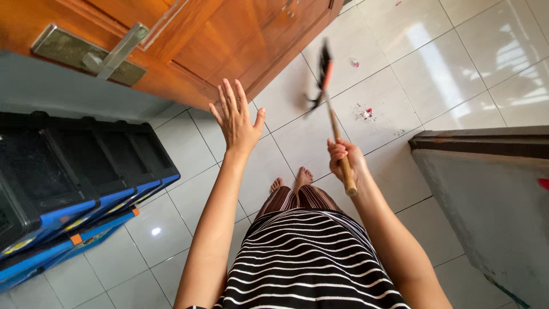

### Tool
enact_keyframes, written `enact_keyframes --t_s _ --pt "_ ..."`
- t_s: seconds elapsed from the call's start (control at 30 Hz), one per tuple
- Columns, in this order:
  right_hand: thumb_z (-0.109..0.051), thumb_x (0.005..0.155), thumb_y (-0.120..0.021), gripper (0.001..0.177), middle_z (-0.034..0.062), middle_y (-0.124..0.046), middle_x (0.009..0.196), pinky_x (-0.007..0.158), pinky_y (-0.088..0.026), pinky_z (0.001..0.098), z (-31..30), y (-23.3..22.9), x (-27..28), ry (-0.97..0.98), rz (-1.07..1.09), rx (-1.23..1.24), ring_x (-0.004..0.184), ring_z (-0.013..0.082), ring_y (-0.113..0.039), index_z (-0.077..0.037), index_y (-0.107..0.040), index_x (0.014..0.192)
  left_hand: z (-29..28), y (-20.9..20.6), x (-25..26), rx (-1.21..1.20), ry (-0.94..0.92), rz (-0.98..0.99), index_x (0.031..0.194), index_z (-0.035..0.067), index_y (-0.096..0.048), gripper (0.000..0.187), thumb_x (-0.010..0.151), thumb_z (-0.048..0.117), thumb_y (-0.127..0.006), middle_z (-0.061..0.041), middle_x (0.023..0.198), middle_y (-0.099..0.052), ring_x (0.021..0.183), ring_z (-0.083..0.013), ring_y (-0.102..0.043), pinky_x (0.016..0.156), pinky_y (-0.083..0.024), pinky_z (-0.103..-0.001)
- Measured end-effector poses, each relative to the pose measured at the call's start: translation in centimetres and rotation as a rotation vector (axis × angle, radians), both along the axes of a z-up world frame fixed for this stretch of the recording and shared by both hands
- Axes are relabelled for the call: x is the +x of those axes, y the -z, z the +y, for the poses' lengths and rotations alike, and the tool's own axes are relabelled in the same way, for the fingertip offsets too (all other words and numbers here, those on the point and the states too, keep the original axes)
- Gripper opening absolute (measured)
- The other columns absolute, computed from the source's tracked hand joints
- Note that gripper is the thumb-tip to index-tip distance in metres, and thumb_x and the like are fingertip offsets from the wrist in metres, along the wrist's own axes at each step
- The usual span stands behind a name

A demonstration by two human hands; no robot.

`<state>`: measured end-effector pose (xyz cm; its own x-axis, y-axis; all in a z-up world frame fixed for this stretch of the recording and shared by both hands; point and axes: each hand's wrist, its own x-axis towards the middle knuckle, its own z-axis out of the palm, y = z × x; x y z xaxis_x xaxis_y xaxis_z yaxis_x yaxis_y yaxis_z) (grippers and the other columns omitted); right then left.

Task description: The person uses a duster to sweep debris and dirt across the tiled floor, moving from one side of the room to the other and cleaning near a wooden door.

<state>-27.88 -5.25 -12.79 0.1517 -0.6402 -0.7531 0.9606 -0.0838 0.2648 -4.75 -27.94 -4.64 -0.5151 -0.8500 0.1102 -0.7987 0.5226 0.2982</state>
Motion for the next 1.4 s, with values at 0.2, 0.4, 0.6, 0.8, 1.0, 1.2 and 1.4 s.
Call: enact_keyframes --t_s 0.2,0.4,0.6,0.8,1.0,1.2,1.4 --pt "-0.013 0.105 -0.049 0.019 -0.0063 -0.048 0.062 0.037 -0.044 0.0146 -0.5 2.0 2.1 0.090 -0.121 -0.066 0.042 0.0005 -0.042 0.006 -0.052 0.106 -0.7 -0.3 -1.3 -0.013 0.025 -0.008 0.166 0.006 -0.012 0.093 0.100 0.051 -0.060 -0.024 0.171 -0.004 0.159 -0.0419 -0.007 0.121 -0.004 -0.071" --pt "-0.011 0.103 -0.048 0.024 -0.0039 -0.047 0.060 0.034 -0.040 0.0134 0.1 6.0 0.1 0.048 -0.030 0.157 0.039 0.0023 -0.040 0.013 -0.047 0.106 -1.5 -0.9 -2.7 -0.035 0.054 -0.016 0.166 0.005 -0.014 0.091 0.101 0.052 -0.058 -0.025 0.170 -0.005 0.158 -0.0437 -0.006 0.120 -0.005 -0.072" --pt "-0.011 0.102 -0.048 0.021 -0.0068 -0.047 0.058 0.035 -0.041 0.0138 0.6 6.2 -4.4 0.094 0.021 0.137 0.039 0.0016 -0.041 0.010 -0.049 0.101 -2.7 -0.9 -3.9 -0.005 0.087 -0.019 0.166 0.006 -0.014 0.093 0.099 0.051 -0.060 -0.025 0.170 -0.005 0.158 -0.0437 -0.006 0.120 -0.005 -0.072" --pt "-0.014 0.106 -0.050 0.017 -0.0080 -0.047 0.061 0.039 -0.043 0.0130 -3.1 6.1 -5.9 0.135 0.237 0.134 0.044 -0.0003 -0.044 0.001 -0.051 0.101 -5.9 -0.6 -5.1 -0.009 0.153 -0.007 0.166 0.006 -0.014 0.094 0.099 0.050 -0.062 -0.025 0.171 -0.004 0.158 -0.0442 -0.005 0.120 -0.005 -0.073" --pt "-0.019 0.104 -0.051 0.016 -0.0086 -0.044 0.058 0.036 -0.040 0.0141 -7.3 1.2 -2.8 0.153 0.173 0.065 0.041 0.0010 -0.041 -0.005 -0.055 0.098 -11.4 0.3 -7.2 0.021 0.245 -0.028 0.166 0.007 -0.014 0.094 0.098 0.049 -0.064 -0.025 0.170 -0.004 0.158 -0.0438 -0.004 0.119 -0.004 -0.072" --pt "-0.016 0.106 -0.045 0.022 -0.0057 -0.046 0.063 0.039 -0.042 0.0148 -11.5 -0.4 -0.4 0.342 -0.053 -0.146 0.044 0.0015 -0.041 0.004 -0.052 0.108 -16.8 1.7 -9.3 0.005 0.301 -0.040 0.166 0.009 -0.014 0.095 0.096 0.048 -0.066 -0.023 0.171 -0.004 0.158 -0.0417 -0.001 0.119 -0.001 -0.073" --pt "-0.014 0.106 -0.044 0.023 -0.0064 -0.045 0.061 0.039 -0.044 0.0153 -15.9 5.7 0.0 0.391 -0.144 -0.005 0.044 0.0014 -0.044 0.009 -0.048 0.109 -20.4 2.0 -8.9 -0.003 0.275 -0.063 0.166 0.013 -0.014 0.095 0.095 0.048 -0.067 -0.023 0.170 -0.003 0.156 -0.0455 0.001 0.118 -0.001 -0.073"
